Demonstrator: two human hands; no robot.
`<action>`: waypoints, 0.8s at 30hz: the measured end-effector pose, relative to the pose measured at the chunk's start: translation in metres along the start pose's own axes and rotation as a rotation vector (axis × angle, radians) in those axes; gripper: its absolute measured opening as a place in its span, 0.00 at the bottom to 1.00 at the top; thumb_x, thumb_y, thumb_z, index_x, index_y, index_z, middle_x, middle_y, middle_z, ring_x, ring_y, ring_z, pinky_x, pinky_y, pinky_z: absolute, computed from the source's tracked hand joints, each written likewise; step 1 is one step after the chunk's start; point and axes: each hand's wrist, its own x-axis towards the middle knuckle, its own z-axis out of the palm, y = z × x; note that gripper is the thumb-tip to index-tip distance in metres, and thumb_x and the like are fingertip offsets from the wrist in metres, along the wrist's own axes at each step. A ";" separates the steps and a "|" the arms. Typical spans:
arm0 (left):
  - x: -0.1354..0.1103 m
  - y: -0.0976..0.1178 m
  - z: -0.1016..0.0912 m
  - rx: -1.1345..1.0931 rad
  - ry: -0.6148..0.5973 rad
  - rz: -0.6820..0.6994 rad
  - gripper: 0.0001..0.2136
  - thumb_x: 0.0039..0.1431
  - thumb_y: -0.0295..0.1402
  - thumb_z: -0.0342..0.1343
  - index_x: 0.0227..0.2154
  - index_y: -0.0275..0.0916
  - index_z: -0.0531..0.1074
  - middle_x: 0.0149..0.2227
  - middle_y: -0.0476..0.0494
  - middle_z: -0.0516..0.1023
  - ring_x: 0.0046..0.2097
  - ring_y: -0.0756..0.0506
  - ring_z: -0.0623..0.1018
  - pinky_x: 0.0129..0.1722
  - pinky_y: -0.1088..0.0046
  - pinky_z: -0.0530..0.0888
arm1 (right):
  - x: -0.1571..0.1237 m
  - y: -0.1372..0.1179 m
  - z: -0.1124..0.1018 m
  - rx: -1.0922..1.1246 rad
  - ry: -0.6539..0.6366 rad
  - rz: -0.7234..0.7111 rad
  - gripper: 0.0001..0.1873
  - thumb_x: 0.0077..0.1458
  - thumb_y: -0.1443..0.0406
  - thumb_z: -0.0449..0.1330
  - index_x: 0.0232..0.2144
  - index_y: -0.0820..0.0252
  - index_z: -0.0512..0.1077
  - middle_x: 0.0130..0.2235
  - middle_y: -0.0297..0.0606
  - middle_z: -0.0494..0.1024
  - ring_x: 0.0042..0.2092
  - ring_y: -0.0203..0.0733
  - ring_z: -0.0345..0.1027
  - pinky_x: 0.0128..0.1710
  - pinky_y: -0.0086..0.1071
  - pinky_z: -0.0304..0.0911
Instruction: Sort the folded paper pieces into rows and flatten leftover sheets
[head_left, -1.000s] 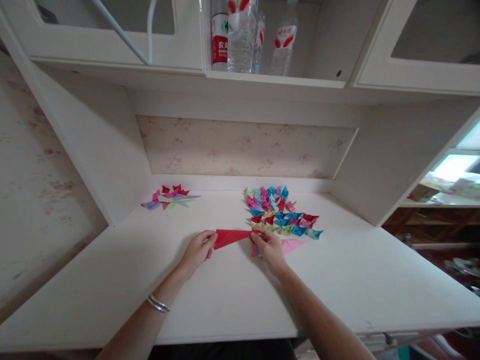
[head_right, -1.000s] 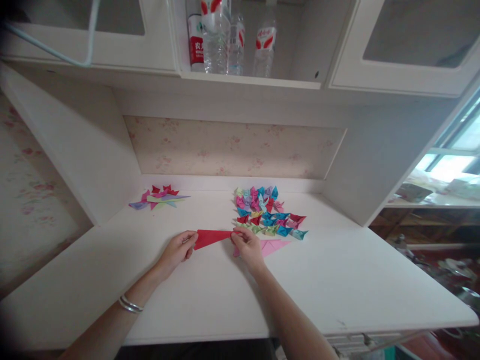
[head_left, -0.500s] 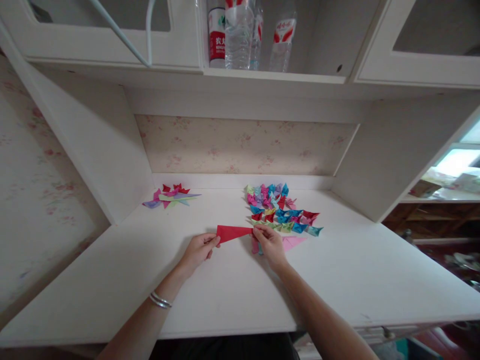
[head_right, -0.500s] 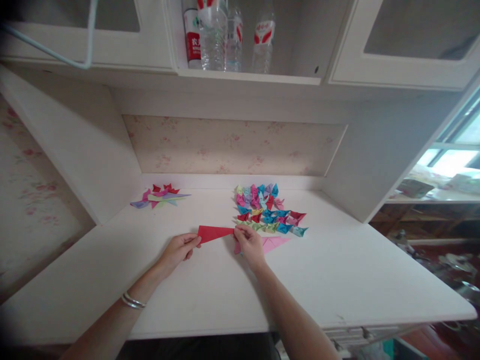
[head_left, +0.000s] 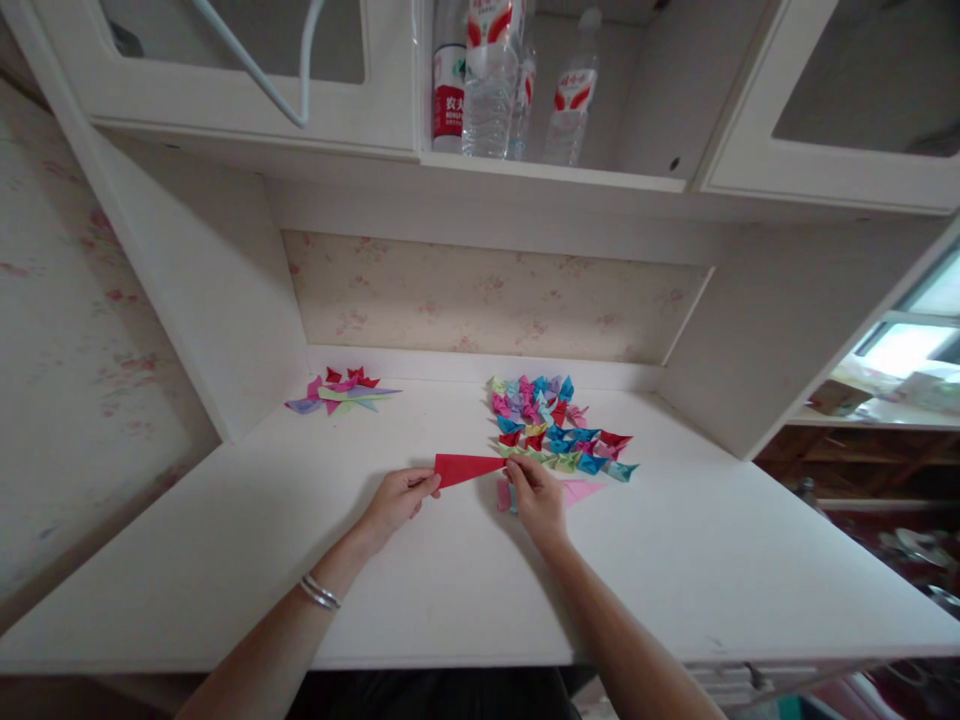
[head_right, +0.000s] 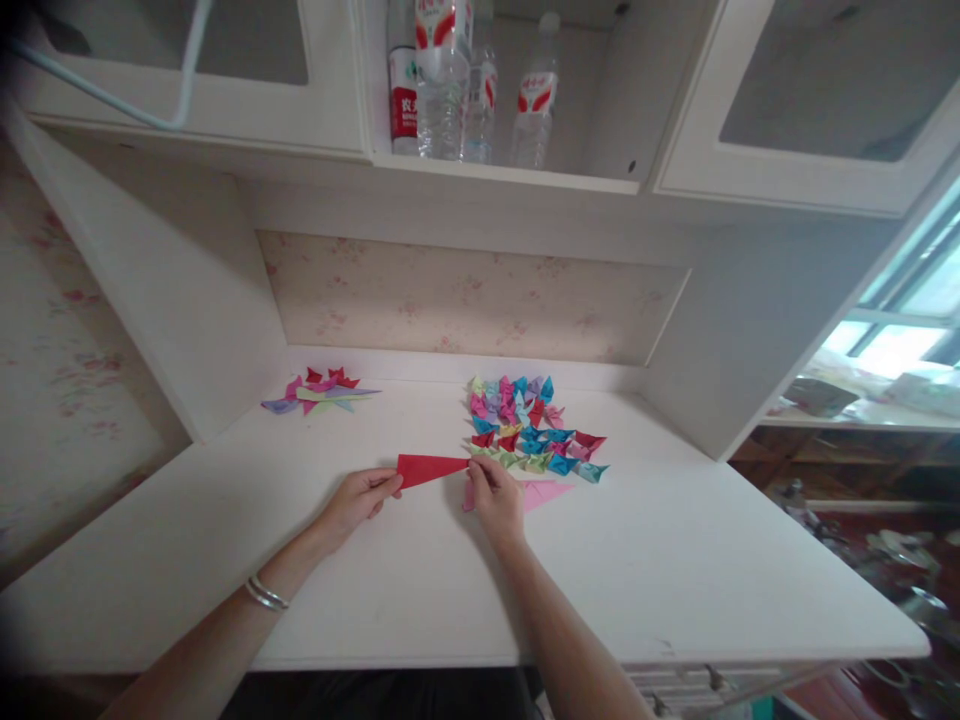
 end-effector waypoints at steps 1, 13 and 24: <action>0.000 -0.001 0.000 -0.008 0.007 0.002 0.19 0.53 0.48 0.56 0.30 0.34 0.76 0.26 0.48 0.72 0.20 0.56 0.58 0.19 0.77 0.53 | 0.000 0.000 0.000 -0.017 0.005 -0.004 0.14 0.56 0.56 0.57 0.37 0.58 0.76 0.33 0.39 0.80 0.34 0.43 0.74 0.37 0.36 0.68; 0.001 -0.003 -0.001 -0.154 0.025 0.003 0.21 0.51 0.46 0.59 0.40 0.33 0.76 0.29 0.46 0.73 0.20 0.56 0.59 0.19 0.77 0.53 | -0.008 -0.005 -0.003 0.042 -0.047 -0.019 0.14 0.55 0.55 0.59 0.38 0.57 0.74 0.36 0.40 0.80 0.36 0.43 0.74 0.37 0.36 0.69; -0.002 -0.002 0.004 -0.157 -0.071 -0.040 0.18 0.52 0.44 0.58 0.40 0.34 0.74 0.33 0.45 0.75 0.20 0.57 0.61 0.18 0.78 0.51 | -0.006 -0.019 -0.002 0.419 -0.112 0.166 0.23 0.49 0.53 0.65 0.44 0.57 0.67 0.24 0.29 0.74 0.22 0.36 0.68 0.21 0.29 0.65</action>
